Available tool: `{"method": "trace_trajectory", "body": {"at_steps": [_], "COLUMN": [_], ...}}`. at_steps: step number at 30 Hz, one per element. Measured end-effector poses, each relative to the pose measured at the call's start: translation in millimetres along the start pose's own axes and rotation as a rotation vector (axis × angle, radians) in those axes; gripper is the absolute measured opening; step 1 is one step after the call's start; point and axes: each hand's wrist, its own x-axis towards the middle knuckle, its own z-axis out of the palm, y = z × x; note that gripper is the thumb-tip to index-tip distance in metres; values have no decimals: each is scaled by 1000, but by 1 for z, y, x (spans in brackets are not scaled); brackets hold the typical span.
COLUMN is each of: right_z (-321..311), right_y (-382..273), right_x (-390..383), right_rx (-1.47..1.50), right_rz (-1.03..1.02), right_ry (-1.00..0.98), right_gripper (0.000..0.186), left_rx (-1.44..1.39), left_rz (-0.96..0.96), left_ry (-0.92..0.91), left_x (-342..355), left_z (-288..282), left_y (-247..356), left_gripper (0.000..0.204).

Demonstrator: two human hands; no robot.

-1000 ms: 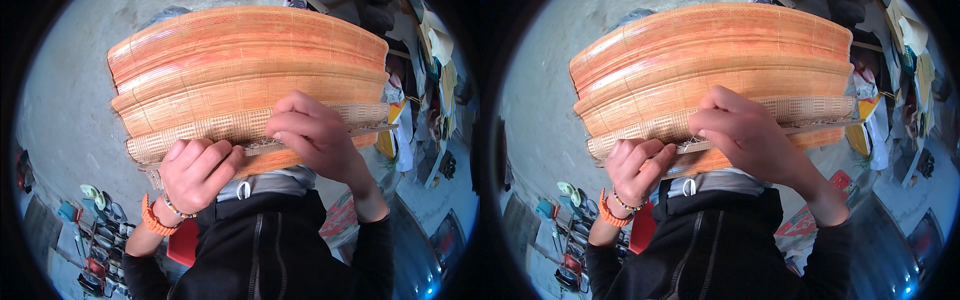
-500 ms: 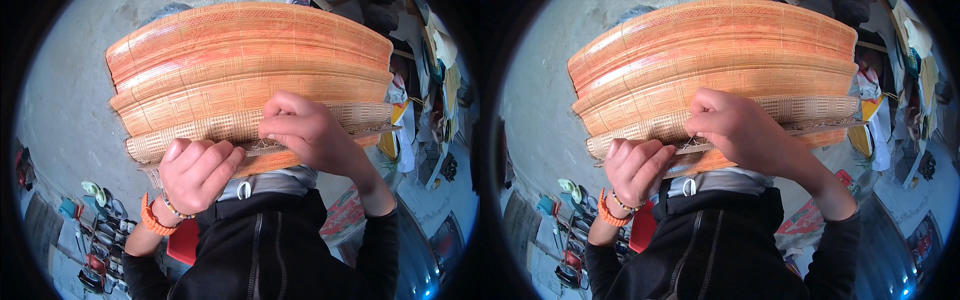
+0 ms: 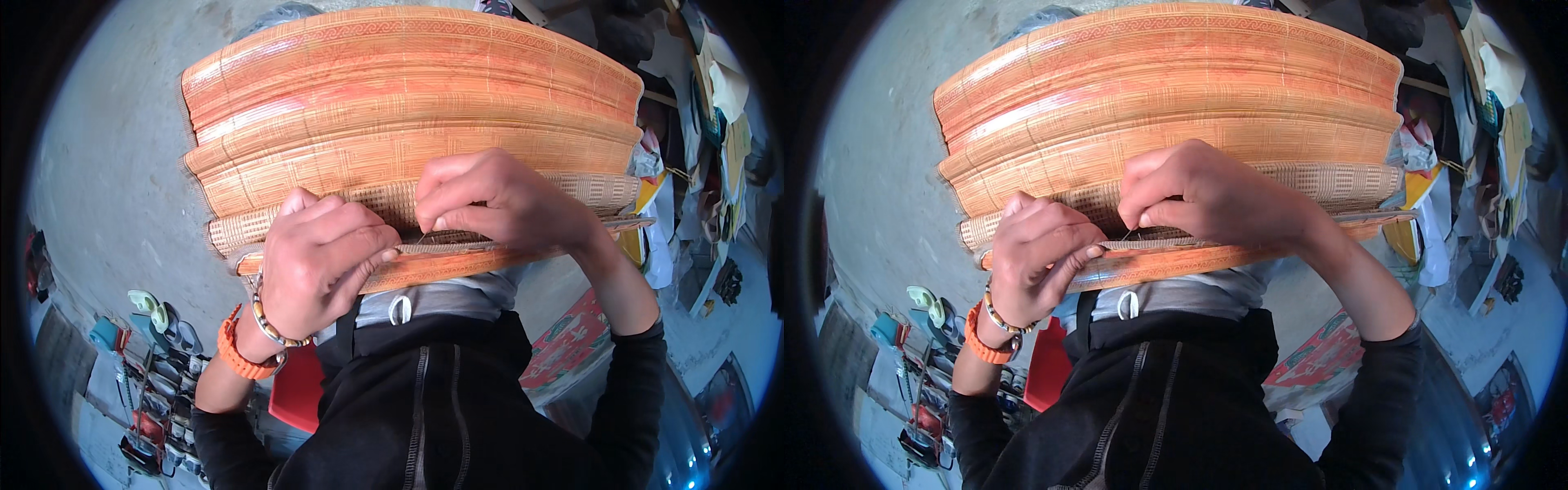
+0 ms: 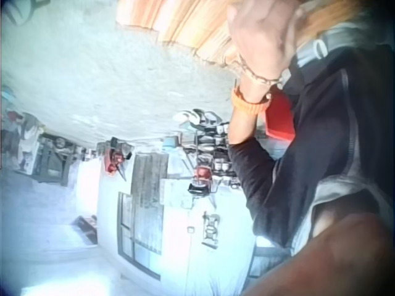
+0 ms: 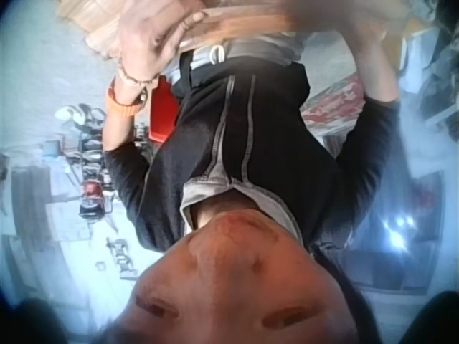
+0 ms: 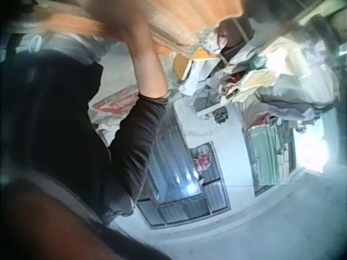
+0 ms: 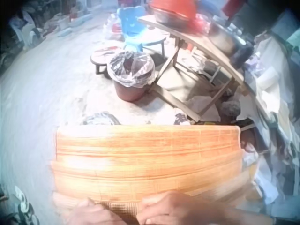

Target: The person sews a zipper onto the edge of a large, orange woven basket using a needle and thread. They repeatedly insert the needle through the basket's rim and the zipper tape, pulling the thread tight to secure the zipper in place.

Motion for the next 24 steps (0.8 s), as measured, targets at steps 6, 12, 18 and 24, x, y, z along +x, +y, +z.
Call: {"method": "trace_trajectory", "body": {"at_steps": [6, 12, 18, 24], "right_z": [-5, -14, -15, -15], "right_y": [1, -2, 4, 6], "right_x": [6, 14, 26, 30], "right_rx": [15, -50, 4, 11], "right_rz": [-13, -23, -118, -116], "right_ry": [-81, -185, -262, -314], "right_gripper": [11, 10, 8, 8], "left_rx": [-50, -54, -102, -100], "left_rz": [0, -5, -5, -31], "left_ry": [-28, -38, -60, -84], "left_x": [0, 1, 1, -1], "left_z": [1, 0, -1, 1], "left_y": [-4, -2, -3, -4], "left_gripper": [12, 11, 10, 9]}}
